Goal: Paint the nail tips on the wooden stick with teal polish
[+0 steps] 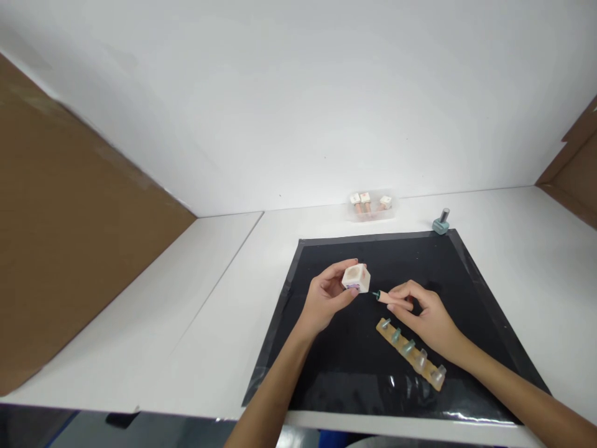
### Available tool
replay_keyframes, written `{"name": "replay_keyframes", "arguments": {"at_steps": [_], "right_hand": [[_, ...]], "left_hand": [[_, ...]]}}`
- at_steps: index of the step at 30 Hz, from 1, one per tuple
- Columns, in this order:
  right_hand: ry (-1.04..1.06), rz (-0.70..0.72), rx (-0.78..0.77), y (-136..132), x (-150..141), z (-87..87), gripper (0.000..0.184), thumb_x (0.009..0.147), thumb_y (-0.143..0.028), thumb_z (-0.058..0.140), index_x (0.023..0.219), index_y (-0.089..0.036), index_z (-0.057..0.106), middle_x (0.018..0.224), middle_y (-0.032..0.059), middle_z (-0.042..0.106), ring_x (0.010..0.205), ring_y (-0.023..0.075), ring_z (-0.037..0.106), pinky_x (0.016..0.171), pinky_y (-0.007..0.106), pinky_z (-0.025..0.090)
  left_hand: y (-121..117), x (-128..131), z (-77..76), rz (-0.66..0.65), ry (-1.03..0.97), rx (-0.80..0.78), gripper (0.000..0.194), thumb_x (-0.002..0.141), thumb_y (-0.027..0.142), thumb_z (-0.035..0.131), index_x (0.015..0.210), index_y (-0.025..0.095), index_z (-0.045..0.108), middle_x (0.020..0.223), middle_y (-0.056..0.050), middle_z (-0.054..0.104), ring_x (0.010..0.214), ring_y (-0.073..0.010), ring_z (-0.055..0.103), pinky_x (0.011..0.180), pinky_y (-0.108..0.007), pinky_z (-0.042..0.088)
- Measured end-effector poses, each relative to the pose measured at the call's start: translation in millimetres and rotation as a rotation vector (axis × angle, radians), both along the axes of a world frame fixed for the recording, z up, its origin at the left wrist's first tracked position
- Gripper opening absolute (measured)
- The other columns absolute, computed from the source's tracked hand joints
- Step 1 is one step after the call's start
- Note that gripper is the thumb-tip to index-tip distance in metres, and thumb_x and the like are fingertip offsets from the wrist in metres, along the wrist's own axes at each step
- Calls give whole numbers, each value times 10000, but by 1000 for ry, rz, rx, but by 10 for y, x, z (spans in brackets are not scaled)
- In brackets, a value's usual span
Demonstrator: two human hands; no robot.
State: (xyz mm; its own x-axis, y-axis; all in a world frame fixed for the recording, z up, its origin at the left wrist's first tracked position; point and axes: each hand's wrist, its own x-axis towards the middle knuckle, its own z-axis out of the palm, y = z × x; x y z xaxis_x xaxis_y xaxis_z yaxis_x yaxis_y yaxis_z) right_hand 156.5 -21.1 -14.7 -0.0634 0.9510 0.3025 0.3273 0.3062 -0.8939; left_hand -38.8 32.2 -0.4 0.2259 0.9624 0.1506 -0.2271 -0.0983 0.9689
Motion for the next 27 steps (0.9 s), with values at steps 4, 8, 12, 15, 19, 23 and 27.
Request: {"name": "replay_keyframes", "arguments": {"at_steps": [4,8,12,15,19,23,27], "right_hand": [[17,-16,20,-10,-5,2,31,758,-180,605,752,-209,616,740,36,689,668,179,642,613,289,504],[21,-20,41,-17,-13,5,36,756,-173,612,751,-208,611,736,35,680,642,170,643,588,278,505],[24,-7,74,-21,-18,22,70,742,-149,614,718,-212,595,725,28,673,668,176,655,620,286,519],[26,-2,99,-28,-26,37,95,737,-137,613,692,-213,579,721,25,667,669,174,654,628,286,520],[20,-33,118,-44,-47,49,118,743,-125,606,683,-219,569,723,27,660,680,182,648,635,296,514],[15,-44,122,-54,-64,69,139,749,-120,604,668,-222,558,740,35,671,685,185,651,634,302,514],[11,-32,124,-52,-72,84,154,738,-114,613,646,-223,556,743,36,694,680,189,656,622,302,515]], "left_hand": [[-13,6,8,-18,-27,-25,399,568,266,826,943,196,710,947,-78,737,860,-210,676,788,-327,524],[-20,17,6,-26,-51,-42,407,540,267,842,921,199,713,926,-69,738,842,-201,676,789,-319,522],[-19,26,-9,-26,-67,-46,409,534,260,845,918,206,713,920,-61,737,833,-191,673,779,-310,520],[-18,32,-10,-28,-85,-48,410,531,251,847,916,206,712,916,-54,736,820,-178,670,765,-290,519],[-19,43,5,-33,-78,-48,393,527,240,848,891,196,706,870,-45,734,789,-160,665,739,-271,521],[-19,52,14,-35,-82,-41,400,511,249,855,876,188,704,852,-49,731,776,-156,662,719,-261,523],[-22,55,12,-29,-50,-32,414,505,279,857,874,178,700,845,-61,726,770,-166,658,711,-271,525]]}}
